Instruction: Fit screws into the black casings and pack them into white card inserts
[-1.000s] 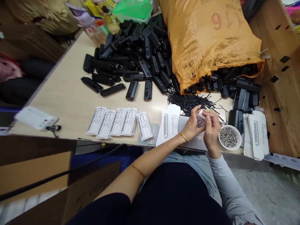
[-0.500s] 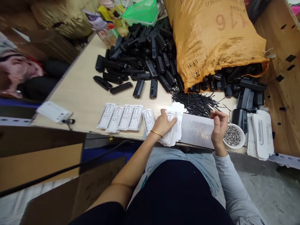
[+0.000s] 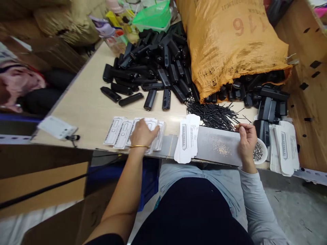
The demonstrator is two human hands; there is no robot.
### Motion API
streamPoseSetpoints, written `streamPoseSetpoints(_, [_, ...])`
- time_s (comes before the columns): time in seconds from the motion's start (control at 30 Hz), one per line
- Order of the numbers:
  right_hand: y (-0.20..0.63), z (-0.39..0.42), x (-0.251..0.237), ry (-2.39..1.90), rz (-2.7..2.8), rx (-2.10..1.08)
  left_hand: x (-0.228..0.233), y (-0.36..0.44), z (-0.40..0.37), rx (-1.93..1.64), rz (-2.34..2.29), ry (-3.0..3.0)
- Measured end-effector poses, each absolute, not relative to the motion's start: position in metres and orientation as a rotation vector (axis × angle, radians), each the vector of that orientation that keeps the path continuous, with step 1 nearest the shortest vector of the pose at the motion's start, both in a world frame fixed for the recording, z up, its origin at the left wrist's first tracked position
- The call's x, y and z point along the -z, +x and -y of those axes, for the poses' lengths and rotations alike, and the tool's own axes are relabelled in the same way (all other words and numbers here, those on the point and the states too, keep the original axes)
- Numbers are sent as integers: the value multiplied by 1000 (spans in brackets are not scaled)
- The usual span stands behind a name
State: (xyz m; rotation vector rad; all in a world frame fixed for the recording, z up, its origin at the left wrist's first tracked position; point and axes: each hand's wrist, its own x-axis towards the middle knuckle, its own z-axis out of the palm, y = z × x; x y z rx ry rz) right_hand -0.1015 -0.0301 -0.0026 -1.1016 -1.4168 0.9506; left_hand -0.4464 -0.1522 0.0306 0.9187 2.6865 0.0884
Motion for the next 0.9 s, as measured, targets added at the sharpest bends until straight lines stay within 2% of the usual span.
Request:
streamPoseSetpoints(0.13, [-59, 25, -2, -1316, 1457, -777, -5, -477, 149, -125, -2859, 927])
streamPoseSetpoints(0.2, [-32, 25, 1, -1514, 1597, -655, 0, -468, 135, -309, -2899, 1170])
streamPoseSetpoints(0.27, [-8, 26, 12, -1669, 1828, -562, -3, -438, 107, -636, -2719, 1463])
streamPoseSetpoints(0.33, [10, 28, 28, -1669, 2063, -493, -12, -396, 63, -850, -2309, 1659])
streamPoseSetpoints(0.4, [17, 30, 44, -1611, 2172, -404, -19, -354, 9, -779, -1964, 1756])
streamPoseSetpoints(0.43, [18, 31, 50, -1596, 2177, -371, -20, -337, -18, -706, -1974, 1769])
streamPoseSetpoints(0.6, [12, 32, 56, -1607, 2141, -353, -9, -306, -106, -436, -2424, 1529])
streamPoseSetpoints(0.7, [13, 34, 49, -1631, 2053, -469, 0, -321, -110, -514, -2373, 1530])
streamPoseSetpoints(0.9, [10, 44, 35, -1435, 1360, -1139, -4, -346, -53, -948, -2177, 1679])
